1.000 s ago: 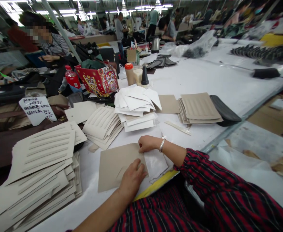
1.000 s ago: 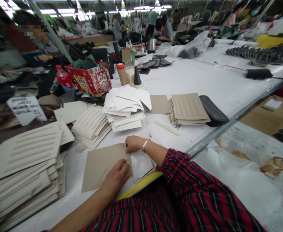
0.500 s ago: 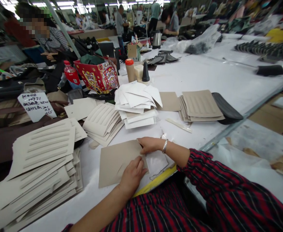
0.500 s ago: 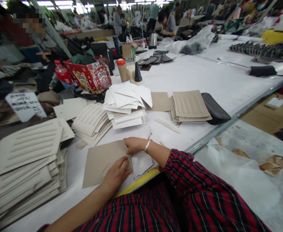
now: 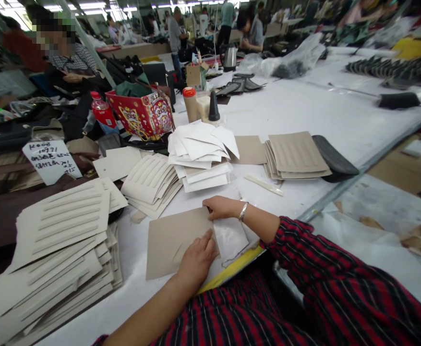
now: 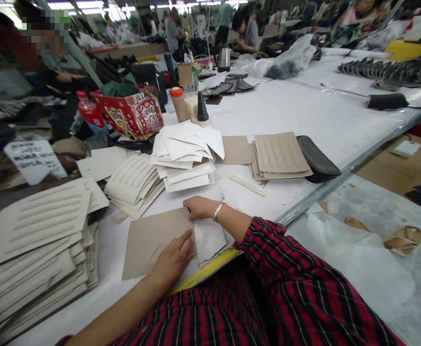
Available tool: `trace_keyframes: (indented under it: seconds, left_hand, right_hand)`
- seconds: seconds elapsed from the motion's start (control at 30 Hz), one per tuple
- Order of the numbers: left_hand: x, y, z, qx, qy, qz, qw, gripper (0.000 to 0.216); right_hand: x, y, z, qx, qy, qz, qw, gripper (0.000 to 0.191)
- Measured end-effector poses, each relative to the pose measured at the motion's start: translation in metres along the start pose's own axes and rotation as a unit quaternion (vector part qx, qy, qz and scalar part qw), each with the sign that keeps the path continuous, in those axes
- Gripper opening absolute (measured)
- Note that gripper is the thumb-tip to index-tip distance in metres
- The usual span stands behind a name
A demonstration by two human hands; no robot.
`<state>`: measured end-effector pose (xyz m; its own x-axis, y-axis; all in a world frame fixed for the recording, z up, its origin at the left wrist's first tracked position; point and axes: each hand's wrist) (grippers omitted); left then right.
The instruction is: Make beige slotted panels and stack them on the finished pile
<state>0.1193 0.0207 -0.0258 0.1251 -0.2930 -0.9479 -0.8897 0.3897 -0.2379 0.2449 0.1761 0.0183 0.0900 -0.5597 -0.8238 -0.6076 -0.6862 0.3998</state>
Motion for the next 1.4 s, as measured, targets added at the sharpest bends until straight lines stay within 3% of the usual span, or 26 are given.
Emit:
trace_keyframes:
  seconds: [0.17, 0.33, 0.53, 0.73, 0.97, 1.03, 1.1, 1.17, 1.23, 1.33, 1.4]
  left_hand:
    - [-0.011, -0.001, 0.007, -0.020, 0.071, -0.031, 0.997, 0.019]
    - [-0.015, 0.000, 0.012, -0.028, 0.098, -0.055, 0.993, 0.022]
    - [-0.012, 0.003, 0.016, -0.012, 0.061, -0.046, 0.997, 0.022]
    - [-0.009, 0.005, 0.016, 0.008, 0.008, -0.024, 1.000, 0.022]
    - [-0.019, 0.001, 0.019, -0.003, 0.032, -0.043, 0.999, 0.028]
    - [-0.024, 0.007, 0.011, 0.027, 0.004, -0.092, 0.995, 0.027]
    - [-0.026, 0.018, -0.009, 0.051, -0.073, -0.149, 0.985, 0.024]
    - [-0.021, 0.031, -0.039, 0.034, -0.180, -0.174, 0.968, 0.023]
    - [-0.009, 0.040, -0.072, 0.002, -0.241, -0.145, 0.960, 0.028]
    - [0.015, 0.044, -0.108, -0.001, -0.204, -0.054, 0.978, 0.035]
    - [0.027, 0.042, -0.116, 0.002, -0.166, -0.008, 0.986, 0.038]
  right_hand:
    - [0.001, -0.003, 0.004, 0.002, 0.005, -0.003, 1.000, 0.027]
    - [-0.005, -0.007, 0.009, 0.024, 0.001, 0.020, 1.000, 0.031]
    - [-0.003, -0.004, 0.016, 0.035, -0.012, 0.008, 0.999, 0.032]
    - [0.002, -0.001, 0.018, 0.102, -0.058, 0.013, 0.993, 0.045]
    - [0.009, -0.002, 0.010, 0.155, -0.116, 0.022, 0.981, 0.027]
    - [0.011, 0.002, -0.002, 0.180, -0.141, 0.019, 0.973, 0.026]
    - [0.019, 0.011, -0.021, 0.185, -0.179, 0.019, 0.966, 0.027]
    - [0.037, 0.026, -0.045, 0.157, -0.238, 0.025, 0.958, 0.028]
    - [0.064, 0.046, -0.067, 0.104, -0.290, 0.034, 0.951, 0.029]
    - [0.107, 0.079, -0.084, 0.008, -0.290, 0.016, 0.957, 0.033]
    - [0.127, 0.096, -0.083, -0.037, -0.262, -0.021, 0.964, 0.035]
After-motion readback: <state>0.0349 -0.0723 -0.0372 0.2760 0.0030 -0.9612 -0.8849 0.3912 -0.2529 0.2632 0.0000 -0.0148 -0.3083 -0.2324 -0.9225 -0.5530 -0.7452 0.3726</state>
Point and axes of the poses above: each hand's wrist, its own z-axis towards the middle knuckle, its own x-axis out of the palm, y = z × x, and after that the axes turned 6 degrees about y, right-handed
